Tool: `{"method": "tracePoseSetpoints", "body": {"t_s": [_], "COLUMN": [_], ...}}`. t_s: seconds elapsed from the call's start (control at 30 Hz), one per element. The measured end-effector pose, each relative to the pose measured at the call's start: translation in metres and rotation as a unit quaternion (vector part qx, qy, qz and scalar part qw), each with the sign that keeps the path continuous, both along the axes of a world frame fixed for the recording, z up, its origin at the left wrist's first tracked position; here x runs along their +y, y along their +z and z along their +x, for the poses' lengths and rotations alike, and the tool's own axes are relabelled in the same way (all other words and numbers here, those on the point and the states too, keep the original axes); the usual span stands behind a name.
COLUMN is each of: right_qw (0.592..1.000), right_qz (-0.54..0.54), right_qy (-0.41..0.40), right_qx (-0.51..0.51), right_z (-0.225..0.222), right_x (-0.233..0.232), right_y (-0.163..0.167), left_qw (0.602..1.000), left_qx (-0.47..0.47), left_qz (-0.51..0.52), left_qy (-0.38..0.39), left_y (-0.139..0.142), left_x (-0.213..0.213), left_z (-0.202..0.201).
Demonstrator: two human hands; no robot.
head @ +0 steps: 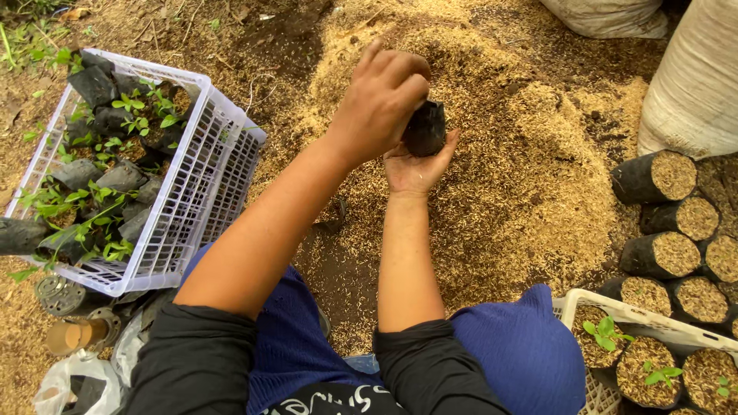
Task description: The person sits on the ground and fills black plastic polybags with a fibrous soil-less growing medium from a large pile, pressing the medium in by hand. They place a seedling into each filled bag, add more medium around it, and set the finished potted seedlings into a plastic crate.
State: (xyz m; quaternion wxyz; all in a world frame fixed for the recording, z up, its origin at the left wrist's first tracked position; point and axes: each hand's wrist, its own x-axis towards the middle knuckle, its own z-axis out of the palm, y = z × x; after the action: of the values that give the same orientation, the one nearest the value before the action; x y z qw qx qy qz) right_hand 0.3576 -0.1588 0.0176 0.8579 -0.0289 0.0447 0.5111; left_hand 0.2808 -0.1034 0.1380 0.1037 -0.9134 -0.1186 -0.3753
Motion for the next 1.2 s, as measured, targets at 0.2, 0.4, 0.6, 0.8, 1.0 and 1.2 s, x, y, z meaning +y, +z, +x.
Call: {"method": "tracePoseSetpoints", "body": {"t_s": [0.2,0.4,0.6,0.8,1.0,1.2], "right_qw": [0.997,0.999,0.999,0.998,0.998,0.994], "right_qz": [-0.068,-0.031,-0.039,-0.049,-0.034,-0.052], "right_qy": [-0.020,-0.011,-0.026,-0.025,-0.038,-0.067], "right_qx": [0.003,0.019,0.027,0.039,0.040,0.070], "right_z": [0.000,0.003,0.009,0.011,0.013,0.013], "right_x": [0.002,0.004,0.006,0.005,0.005,0.001], "right_y": [-0.001,-0.011,-0.021,-0.021,-0.020,-0.015], "left_qw": [1.000,1.000,0.999,1.000,0.999,0.994], "left_qx": [0.012,0.004,-0.020,0.000,0.008,-0.010], "left_qz": [-0.022,0.002,-0.033,-0.026,-0.038,-0.107], "left_qy": [-0.001,0.007,-0.001,-0.003,0.004,0.013], "left_y": [0.007,0.014,0.018,0.021,0.028,0.039], "left_x": [-0.001,-0.005,-0.008,-0.010,-0.004,0.000], "left_z": [-0.005,-0.008,-0.008,-0.005,0.003,0.015]}}
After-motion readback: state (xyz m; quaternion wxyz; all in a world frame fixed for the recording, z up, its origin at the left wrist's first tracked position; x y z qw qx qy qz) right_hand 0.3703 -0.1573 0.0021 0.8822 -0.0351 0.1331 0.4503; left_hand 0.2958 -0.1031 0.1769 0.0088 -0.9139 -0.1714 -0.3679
